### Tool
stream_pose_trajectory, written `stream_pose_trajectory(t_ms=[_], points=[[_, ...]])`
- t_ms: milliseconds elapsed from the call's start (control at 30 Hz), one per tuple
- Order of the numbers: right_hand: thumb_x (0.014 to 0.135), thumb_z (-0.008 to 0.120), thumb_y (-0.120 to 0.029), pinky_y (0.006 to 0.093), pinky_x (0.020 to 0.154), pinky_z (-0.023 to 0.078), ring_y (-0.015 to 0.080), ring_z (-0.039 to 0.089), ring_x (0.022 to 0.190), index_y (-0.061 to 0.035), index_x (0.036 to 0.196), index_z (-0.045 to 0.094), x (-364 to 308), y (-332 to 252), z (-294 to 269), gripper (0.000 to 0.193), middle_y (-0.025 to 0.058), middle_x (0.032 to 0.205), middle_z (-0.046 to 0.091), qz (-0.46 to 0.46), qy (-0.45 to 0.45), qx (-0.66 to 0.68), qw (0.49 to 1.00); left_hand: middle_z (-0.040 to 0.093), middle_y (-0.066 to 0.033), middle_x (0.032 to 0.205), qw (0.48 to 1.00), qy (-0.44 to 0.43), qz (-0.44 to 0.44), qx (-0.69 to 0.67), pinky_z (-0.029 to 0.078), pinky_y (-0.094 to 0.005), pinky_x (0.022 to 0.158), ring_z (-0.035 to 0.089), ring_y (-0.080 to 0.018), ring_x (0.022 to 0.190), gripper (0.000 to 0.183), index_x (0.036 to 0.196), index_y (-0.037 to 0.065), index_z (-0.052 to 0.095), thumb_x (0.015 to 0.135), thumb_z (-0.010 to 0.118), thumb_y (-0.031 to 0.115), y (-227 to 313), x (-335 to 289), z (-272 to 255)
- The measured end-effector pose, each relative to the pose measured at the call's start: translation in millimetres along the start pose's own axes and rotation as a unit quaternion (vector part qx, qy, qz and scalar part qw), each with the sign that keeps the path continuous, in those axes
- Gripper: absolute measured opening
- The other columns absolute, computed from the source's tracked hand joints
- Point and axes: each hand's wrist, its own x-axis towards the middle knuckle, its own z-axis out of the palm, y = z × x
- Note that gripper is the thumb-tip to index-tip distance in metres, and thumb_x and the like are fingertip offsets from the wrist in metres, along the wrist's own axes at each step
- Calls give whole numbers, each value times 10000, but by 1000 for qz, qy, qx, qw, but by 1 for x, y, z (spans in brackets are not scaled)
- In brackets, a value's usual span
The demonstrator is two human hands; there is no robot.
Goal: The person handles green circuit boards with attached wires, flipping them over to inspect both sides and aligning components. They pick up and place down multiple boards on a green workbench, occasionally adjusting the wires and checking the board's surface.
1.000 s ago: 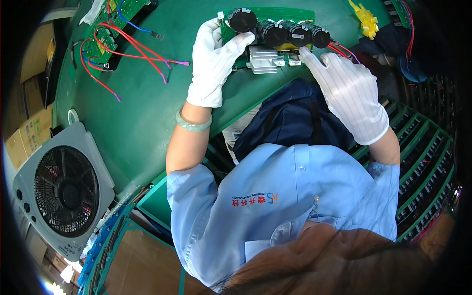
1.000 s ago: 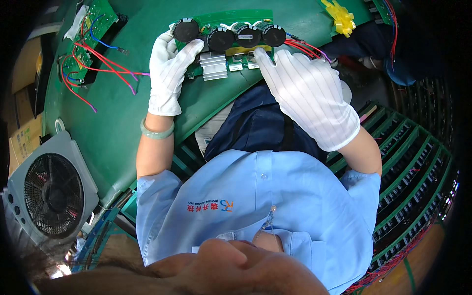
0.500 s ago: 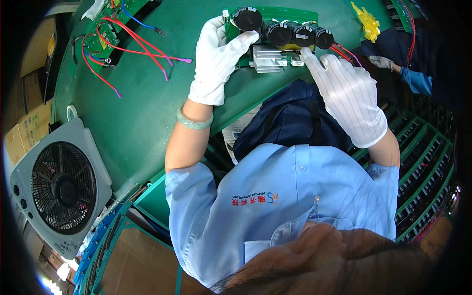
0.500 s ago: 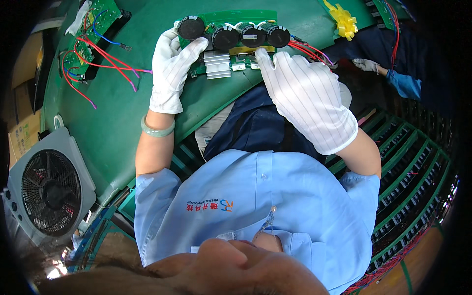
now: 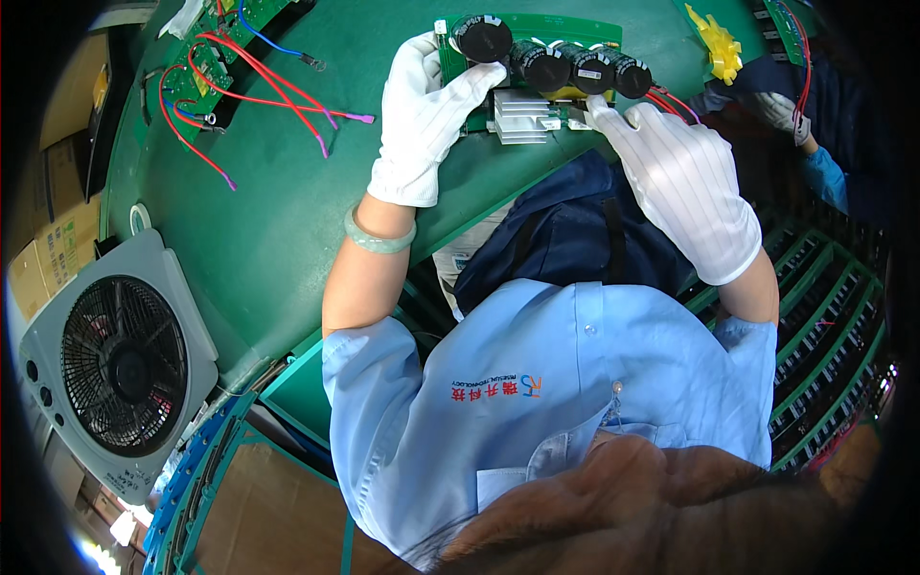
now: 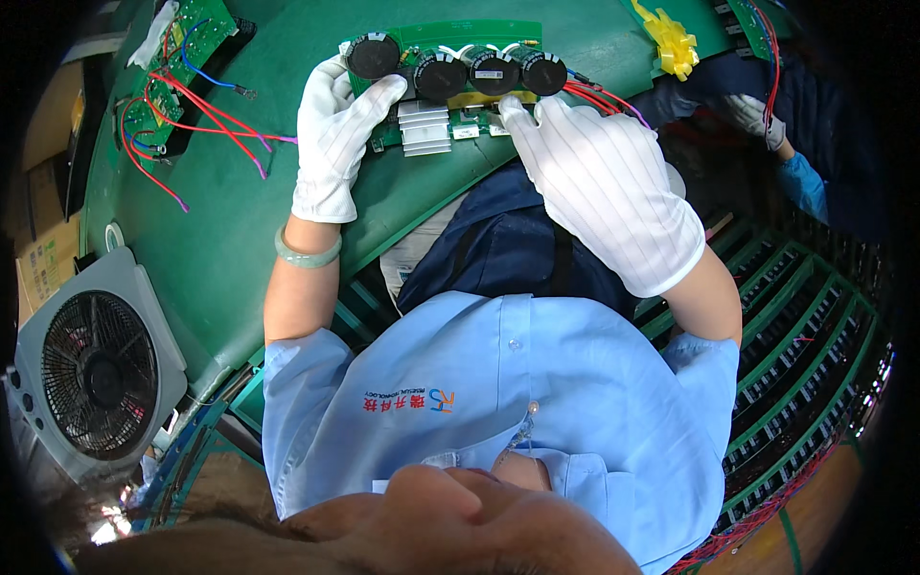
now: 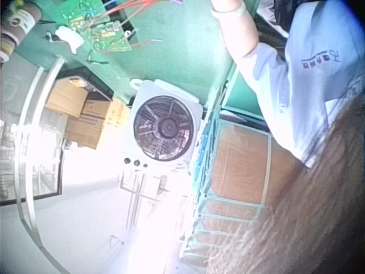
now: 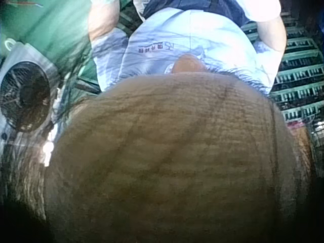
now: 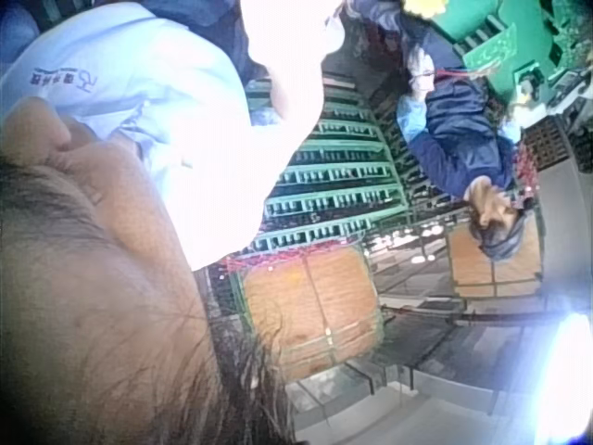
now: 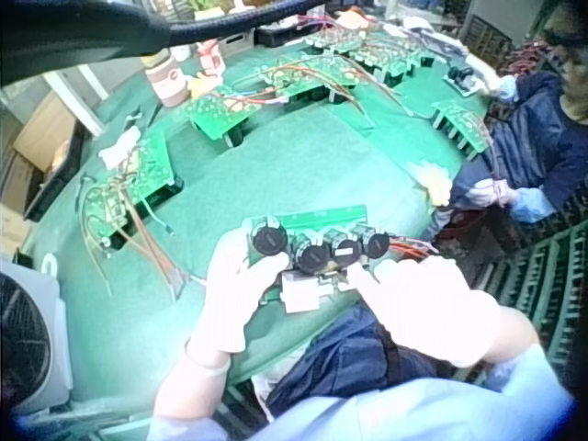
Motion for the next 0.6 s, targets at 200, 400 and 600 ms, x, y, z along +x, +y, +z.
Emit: stream_pose_trajectory(t_ms=[200,400,600], points=[[754,618,-75,294,516,467,171,608,621,-79,1196,603,-4,5,0,443,53,826,572,6,52,22,998,634,-117,1062,1000,4,-4,1,526,-255,838,615,-126,955,510,1205,-68,419,817,746,-17,-1,1,1],[788,643,-62,310,561,487,200,626,670,-106,1184,612,-6,16,-10,400,55,884,624,16,61,63,996,633,-120,1069,1000,2,-13,8,525,-257,841,616,-128,956,505,1202,-71,421,818,745,-17,2,1,0],[856,653,-73,315,601,515,252,667,759,-65,1048,628,-21,34,13,194,87,943,682,65,138,209,966,628,-126,1073,1000,2,-8,6,526,-256,842,614,-134,968,501,1201,-72,422,818,741,-24,0,2,0]])
